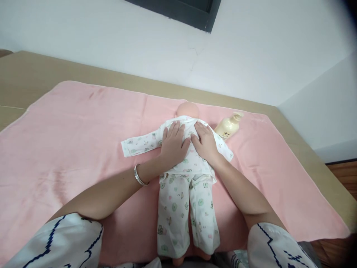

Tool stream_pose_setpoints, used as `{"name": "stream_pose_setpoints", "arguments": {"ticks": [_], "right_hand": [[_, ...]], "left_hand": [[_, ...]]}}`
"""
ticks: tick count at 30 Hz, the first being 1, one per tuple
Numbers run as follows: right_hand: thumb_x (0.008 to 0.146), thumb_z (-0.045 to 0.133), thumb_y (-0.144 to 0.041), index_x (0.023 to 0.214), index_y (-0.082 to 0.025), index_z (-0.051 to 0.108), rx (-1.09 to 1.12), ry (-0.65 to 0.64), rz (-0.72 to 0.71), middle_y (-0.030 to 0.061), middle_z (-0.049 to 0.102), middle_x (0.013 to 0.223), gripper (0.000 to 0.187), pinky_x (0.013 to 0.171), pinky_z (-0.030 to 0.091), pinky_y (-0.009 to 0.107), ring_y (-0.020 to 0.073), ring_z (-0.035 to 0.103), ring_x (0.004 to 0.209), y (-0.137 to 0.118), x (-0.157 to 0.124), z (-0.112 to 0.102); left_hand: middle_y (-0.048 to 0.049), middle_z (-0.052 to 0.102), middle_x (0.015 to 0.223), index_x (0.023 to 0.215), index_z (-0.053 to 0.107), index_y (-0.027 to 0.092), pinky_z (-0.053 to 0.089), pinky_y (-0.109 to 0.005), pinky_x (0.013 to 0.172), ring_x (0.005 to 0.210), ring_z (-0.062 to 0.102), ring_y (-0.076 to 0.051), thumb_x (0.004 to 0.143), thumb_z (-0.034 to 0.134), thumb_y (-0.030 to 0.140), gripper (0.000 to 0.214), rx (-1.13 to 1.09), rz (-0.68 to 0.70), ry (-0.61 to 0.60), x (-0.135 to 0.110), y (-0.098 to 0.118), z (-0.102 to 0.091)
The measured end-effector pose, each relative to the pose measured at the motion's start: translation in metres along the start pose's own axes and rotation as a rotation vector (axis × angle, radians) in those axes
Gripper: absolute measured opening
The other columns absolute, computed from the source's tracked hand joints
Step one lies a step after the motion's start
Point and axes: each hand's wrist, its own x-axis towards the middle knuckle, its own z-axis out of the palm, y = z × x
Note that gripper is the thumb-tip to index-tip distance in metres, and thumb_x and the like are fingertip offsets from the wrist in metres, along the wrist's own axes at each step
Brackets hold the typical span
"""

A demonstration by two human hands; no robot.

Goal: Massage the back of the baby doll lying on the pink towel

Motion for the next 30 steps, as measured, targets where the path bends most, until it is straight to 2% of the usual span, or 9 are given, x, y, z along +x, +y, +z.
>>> {"name": "stream_pose_setpoints", "arguments": {"ticks": [14,30], "right_hand": [[0.098,0.042,-0.037,0.147,-0.009,0.053,0.022,0.039,-0.009,0.0182,0.053,0.155,0.058,0.126,0.028,0.058,0.0325,0.044,0.149,0.004,0.0007,0.0036],[0.1,0.041,-0.037,0.148,-0.01,0.051,-0.015,0.021,-0.037,0.0189,0.053,0.155,0.056,0.126,0.03,0.059,0.0323,0.044,0.149,0.0072,0.0024,0.0024]], "left_hand": [[-0.0191,0.04,0.164,0.15,0.046,0.009,0.019,-0.06,0.129,0.157,0.03,-0.033,0.102,0.041,0.037,0.056,-0.05,0.017,0.035,0.0004,-0.0043,0.004],[-0.0202,0.042,0.162,0.149,0.047,0.006,0.023,-0.063,0.128,0.155,0.033,-0.036,0.102,0.043,0.034,0.055,-0.027,0.046,0.061,0.0003,-0.0057,0.0057]]}}
